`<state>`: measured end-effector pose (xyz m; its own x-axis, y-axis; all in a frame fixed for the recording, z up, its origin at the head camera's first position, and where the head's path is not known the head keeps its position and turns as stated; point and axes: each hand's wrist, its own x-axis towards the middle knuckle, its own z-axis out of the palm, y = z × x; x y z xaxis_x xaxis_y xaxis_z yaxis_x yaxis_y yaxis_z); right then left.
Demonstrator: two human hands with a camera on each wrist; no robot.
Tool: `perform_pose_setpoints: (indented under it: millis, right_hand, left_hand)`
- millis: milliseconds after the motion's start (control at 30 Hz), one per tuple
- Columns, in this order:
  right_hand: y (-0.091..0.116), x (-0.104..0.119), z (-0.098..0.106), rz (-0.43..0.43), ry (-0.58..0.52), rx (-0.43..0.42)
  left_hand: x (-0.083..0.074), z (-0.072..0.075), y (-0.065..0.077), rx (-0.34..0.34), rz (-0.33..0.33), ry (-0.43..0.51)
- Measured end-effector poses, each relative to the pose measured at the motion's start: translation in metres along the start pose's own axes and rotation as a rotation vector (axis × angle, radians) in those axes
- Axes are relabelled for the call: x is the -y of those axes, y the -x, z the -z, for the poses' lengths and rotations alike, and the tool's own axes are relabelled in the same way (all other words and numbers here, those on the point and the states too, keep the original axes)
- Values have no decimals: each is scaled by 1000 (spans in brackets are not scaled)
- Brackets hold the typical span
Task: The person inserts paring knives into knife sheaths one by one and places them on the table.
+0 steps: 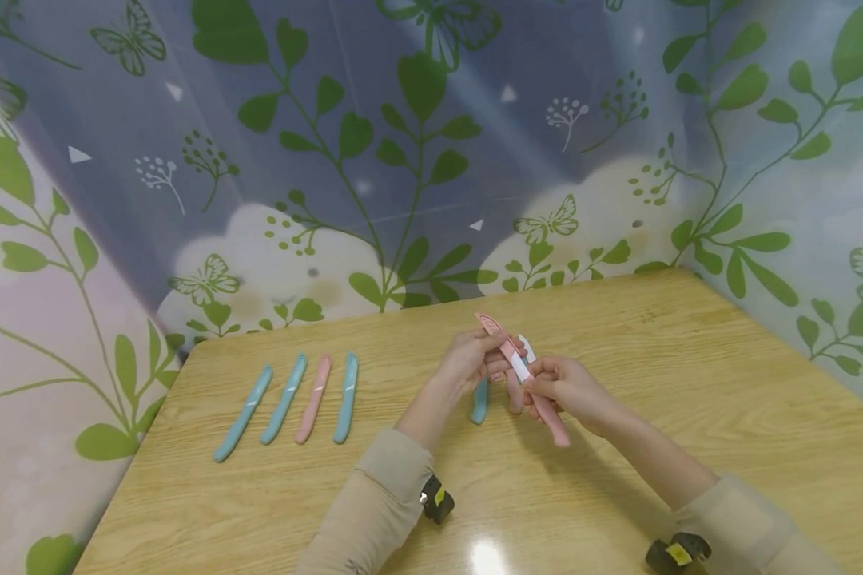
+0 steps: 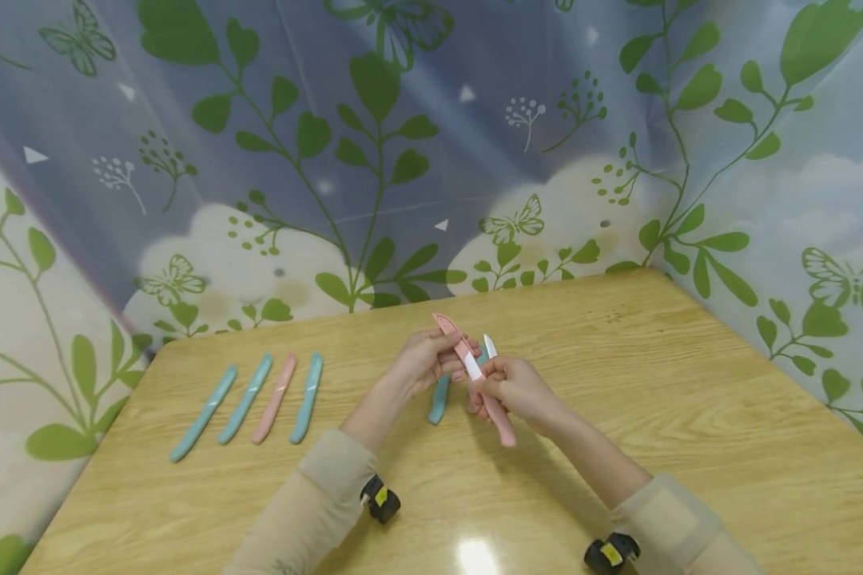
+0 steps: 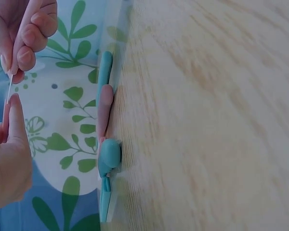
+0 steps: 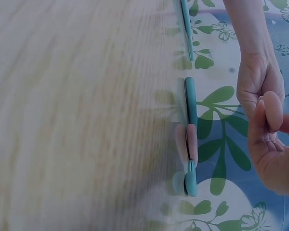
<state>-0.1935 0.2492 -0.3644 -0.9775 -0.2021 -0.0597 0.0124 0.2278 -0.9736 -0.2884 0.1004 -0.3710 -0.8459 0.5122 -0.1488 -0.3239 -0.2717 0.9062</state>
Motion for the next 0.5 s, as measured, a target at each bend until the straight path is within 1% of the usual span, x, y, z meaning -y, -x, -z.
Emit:
perform_pose_setpoints:
  millis: [167, 233, 300, 333, 400, 500]
  right_hand:
    - [-1, 0, 1, -10, -1, 1]
    - [-3, 0, 1, -6, -8, 7]
    - [-4, 1, 1, -4, -15, 10]
    - [-4, 1, 0, 0, -18, 13]
    - [-4, 2, -1, 1, -26, 15]
    - [-5, 2, -7, 2, -27, 8]
  left_hand:
    - [-3, 1, 1, 15, 7, 3]
    - [-5, 1, 1, 8, -10, -12]
    - [-7, 2, 1, -16, -38, -9]
    - [-8, 2, 1, -36, -55, 11]
    - [-10, 0, -1, -82, -94, 84]
    - [-14, -3, -3, -151, -144, 271]
